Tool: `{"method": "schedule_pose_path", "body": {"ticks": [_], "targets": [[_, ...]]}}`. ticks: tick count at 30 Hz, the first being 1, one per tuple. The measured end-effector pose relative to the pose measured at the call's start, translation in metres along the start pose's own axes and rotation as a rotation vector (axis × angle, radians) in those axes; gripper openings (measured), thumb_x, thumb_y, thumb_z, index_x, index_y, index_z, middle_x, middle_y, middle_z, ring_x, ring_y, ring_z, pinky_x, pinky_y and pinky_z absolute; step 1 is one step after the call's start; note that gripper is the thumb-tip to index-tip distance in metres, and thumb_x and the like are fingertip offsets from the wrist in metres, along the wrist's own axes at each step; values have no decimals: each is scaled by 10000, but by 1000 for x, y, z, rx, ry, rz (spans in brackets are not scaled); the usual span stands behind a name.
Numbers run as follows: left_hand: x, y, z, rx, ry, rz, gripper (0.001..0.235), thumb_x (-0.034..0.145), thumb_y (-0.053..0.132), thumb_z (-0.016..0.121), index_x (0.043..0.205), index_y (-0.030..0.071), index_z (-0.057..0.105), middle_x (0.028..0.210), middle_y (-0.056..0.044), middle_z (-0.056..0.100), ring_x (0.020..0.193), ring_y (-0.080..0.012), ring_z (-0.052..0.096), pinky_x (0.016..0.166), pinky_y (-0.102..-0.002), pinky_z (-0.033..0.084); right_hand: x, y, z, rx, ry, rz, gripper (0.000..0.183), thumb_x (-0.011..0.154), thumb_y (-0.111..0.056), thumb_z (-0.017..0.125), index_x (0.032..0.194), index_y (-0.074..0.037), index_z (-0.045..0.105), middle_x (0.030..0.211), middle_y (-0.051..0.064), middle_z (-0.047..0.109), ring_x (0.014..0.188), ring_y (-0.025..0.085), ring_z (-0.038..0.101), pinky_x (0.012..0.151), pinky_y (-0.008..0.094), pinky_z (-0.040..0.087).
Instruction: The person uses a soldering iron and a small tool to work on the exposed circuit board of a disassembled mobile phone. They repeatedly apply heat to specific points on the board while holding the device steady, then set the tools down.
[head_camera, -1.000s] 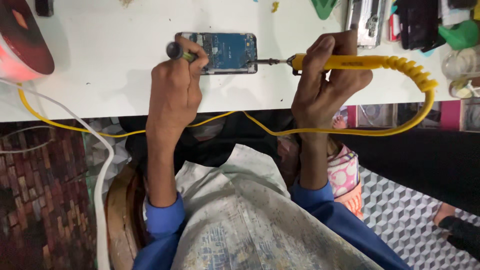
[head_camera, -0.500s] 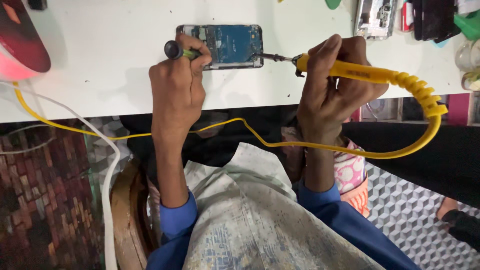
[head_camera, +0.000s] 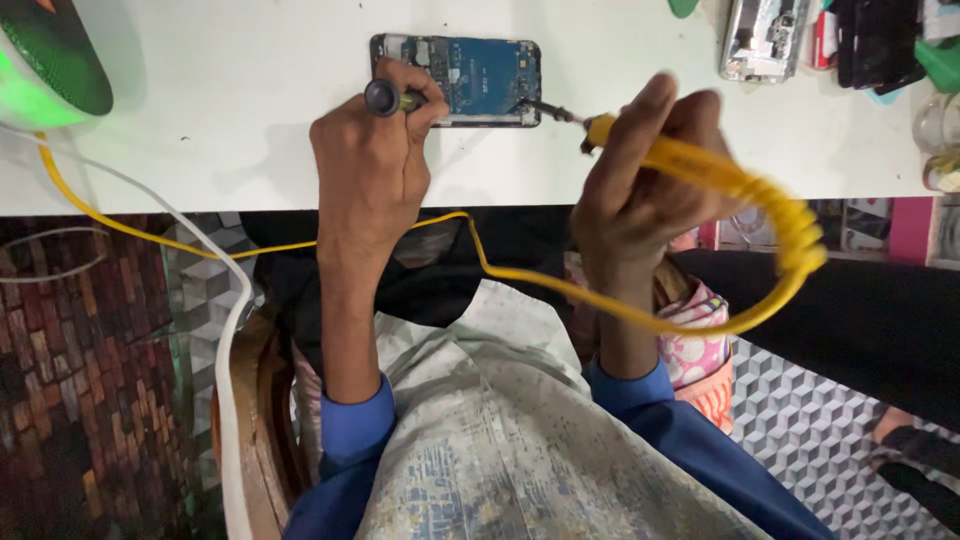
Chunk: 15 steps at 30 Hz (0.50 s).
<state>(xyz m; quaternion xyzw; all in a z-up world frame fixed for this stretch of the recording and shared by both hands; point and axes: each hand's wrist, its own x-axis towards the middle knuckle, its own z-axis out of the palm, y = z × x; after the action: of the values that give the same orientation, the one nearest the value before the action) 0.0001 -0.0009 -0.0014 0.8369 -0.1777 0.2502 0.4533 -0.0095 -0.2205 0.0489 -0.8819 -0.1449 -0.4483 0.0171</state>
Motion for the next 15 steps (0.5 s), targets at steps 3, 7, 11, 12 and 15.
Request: {"method": "schedule_pose_path", "body": {"ticks": [3,7,11,12,15], "targets": [[0,0,0,12,-10,-13,140,1034,-33,685,1033,-9,547,995,-67,714,717,-256,696,587,-365,500,-15,-6,-6,268,-58,130,282,1235,-146,455,1514,-180,462,868,75,540,575,151,532,502,308,282],[0,0,-1,-2,-9,-16,131,1040,-31,674,1038,-11,545,1007,-67,712,714,-263,681,597,-375,496,-23,-2,10,411,198,406,208,1204,-274,447,1144,-108,558,778,33,554,494,124,520,446,264,340],[-1,-1,-1,17,4,22,140,1040,-30,661,1068,-8,525,1023,-57,704,761,-270,692,626,-380,501,-23,31,27,549,525,341,417,1122,-382,490,910,-29,553,738,71,495,459,110,492,400,240,434],[-1,-1,-1,26,1,21,148,1036,-26,669,1057,-4,524,1015,-57,705,742,-273,682,614,-384,492,-26,38,29,623,521,389,414,1114,-399,496,928,-32,543,746,70,504,461,100,504,387,231,429],[-1,-1,-1,12,-1,-1,152,1054,-23,669,1074,8,522,1007,-49,698,741,-270,683,623,-390,495,-42,58,39,833,514,512,415,1095,-423,518,952,-34,522,753,70,531,455,75,514,369,219,413]]}}
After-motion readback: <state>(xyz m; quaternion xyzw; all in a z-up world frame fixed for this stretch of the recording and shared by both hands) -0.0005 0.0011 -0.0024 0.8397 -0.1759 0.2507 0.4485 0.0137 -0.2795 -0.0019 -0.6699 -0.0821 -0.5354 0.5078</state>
